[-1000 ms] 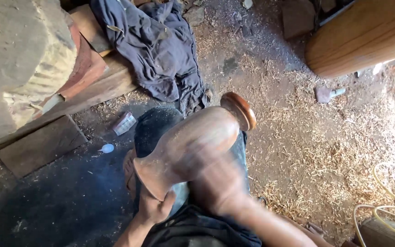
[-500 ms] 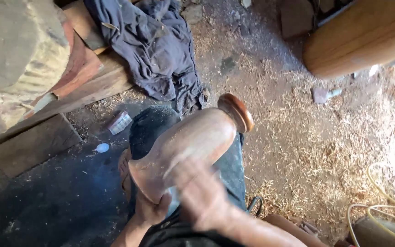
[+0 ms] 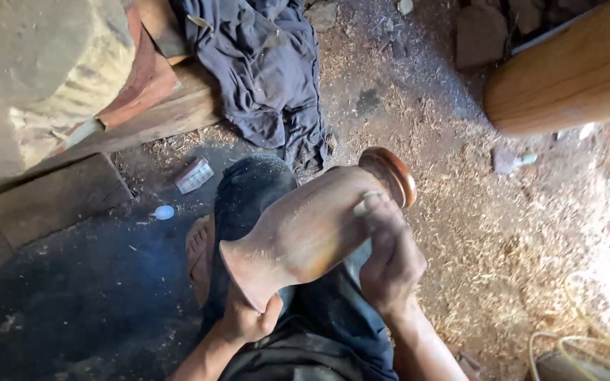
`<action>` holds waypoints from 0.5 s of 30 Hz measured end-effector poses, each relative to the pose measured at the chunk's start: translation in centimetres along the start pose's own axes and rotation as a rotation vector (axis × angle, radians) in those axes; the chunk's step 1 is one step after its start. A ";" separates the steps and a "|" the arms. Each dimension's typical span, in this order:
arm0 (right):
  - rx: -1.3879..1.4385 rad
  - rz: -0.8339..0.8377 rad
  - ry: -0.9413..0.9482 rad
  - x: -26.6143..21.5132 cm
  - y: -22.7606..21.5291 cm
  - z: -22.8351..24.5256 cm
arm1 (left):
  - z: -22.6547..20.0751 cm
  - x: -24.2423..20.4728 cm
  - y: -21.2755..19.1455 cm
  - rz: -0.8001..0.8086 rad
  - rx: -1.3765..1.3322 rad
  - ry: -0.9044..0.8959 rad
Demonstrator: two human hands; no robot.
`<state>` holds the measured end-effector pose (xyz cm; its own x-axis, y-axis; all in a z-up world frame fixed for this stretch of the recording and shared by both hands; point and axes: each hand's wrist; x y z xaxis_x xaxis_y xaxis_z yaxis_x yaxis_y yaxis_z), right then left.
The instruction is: The person is sanding a wooden vase by hand to smooth its surface, rotating it frequently to reach all areas.
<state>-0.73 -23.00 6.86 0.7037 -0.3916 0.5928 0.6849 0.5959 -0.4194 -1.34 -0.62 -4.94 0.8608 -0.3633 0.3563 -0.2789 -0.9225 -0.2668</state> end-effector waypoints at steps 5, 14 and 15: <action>-0.275 0.652 -0.221 -10.5 1.5 -1.8 | -0.1 0.5 -0.2 -0.014 0.011 0.009; 0.049 0.350 -0.376 -4.5 3.1 0.5 | -0.2 0.1 -1.0 -0.034 0.032 0.009; -0.097 0.536 -0.385 -6.8 3.7 3.0 | -0.2 0.2 -0.9 -0.030 0.033 0.012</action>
<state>-3.51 -15.99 3.37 0.8459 0.2305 0.4809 0.2857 0.5656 -0.7736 -1.00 0.12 -4.43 0.8636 -0.3371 0.3749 -0.2388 -0.9284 -0.2848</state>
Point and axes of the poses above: each hand's wrist, its own x-axis towards the middle knuckle, its own y-axis out of the palm, z = x × y, and after that the axes turned 4 degrees about -z, right-handed
